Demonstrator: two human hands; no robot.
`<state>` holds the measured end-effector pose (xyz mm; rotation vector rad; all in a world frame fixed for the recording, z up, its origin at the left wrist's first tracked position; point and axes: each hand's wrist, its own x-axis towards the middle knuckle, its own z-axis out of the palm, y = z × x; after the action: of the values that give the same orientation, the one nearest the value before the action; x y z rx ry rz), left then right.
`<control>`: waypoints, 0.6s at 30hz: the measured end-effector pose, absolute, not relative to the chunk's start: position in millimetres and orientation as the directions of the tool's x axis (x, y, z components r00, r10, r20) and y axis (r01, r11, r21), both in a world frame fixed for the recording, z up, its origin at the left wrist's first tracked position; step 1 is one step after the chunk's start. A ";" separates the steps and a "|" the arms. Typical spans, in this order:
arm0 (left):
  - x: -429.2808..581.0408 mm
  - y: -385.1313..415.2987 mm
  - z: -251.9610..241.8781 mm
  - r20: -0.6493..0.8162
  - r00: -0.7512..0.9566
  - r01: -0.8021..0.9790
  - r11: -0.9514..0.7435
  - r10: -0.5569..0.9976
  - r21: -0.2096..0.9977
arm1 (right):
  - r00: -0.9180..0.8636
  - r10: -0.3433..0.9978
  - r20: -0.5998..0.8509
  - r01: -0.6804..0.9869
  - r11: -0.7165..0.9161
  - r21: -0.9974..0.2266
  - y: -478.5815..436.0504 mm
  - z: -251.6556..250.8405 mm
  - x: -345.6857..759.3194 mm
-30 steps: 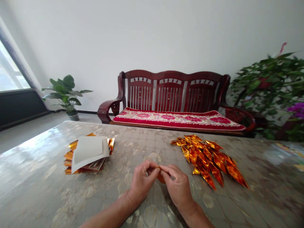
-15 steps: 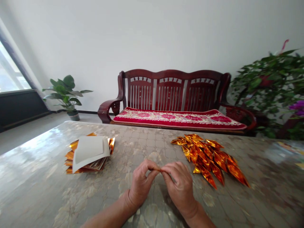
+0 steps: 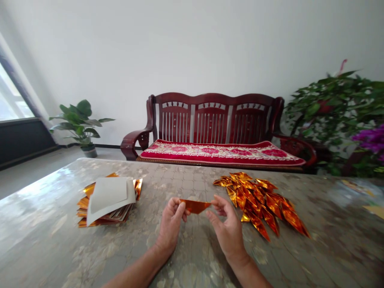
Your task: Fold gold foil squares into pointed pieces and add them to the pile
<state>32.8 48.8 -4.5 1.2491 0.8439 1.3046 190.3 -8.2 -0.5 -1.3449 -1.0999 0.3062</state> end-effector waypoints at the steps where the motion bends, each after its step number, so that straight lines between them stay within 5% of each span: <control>1: 33.0 49.4 -5.8 0.186 0.139 -0.238 -0.149 0.973 0.960 | 0.526 0.761 0.380 0.302 0.250 -0.920 -6.5 -0.9 190.1; 7: 35.9 44.9 -7.9 0.143 0.155 -0.277 -0.096 0.978 0.956 | 0.510 0.838 0.193 0.021 0.212 -0.977 -2.8 4.2 186.3; 18: 36.5 41.9 -1.4 0.131 0.241 -0.167 -0.091 0.962 0.982 | 0.587 0.777 0.229 0.122 0.195 -0.973 -3.0 7.0 188.9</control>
<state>36.5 41.9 -1.4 1.2839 0.8544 1.1681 188.9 -3.0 7.0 -1.3192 -0.8637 0.5495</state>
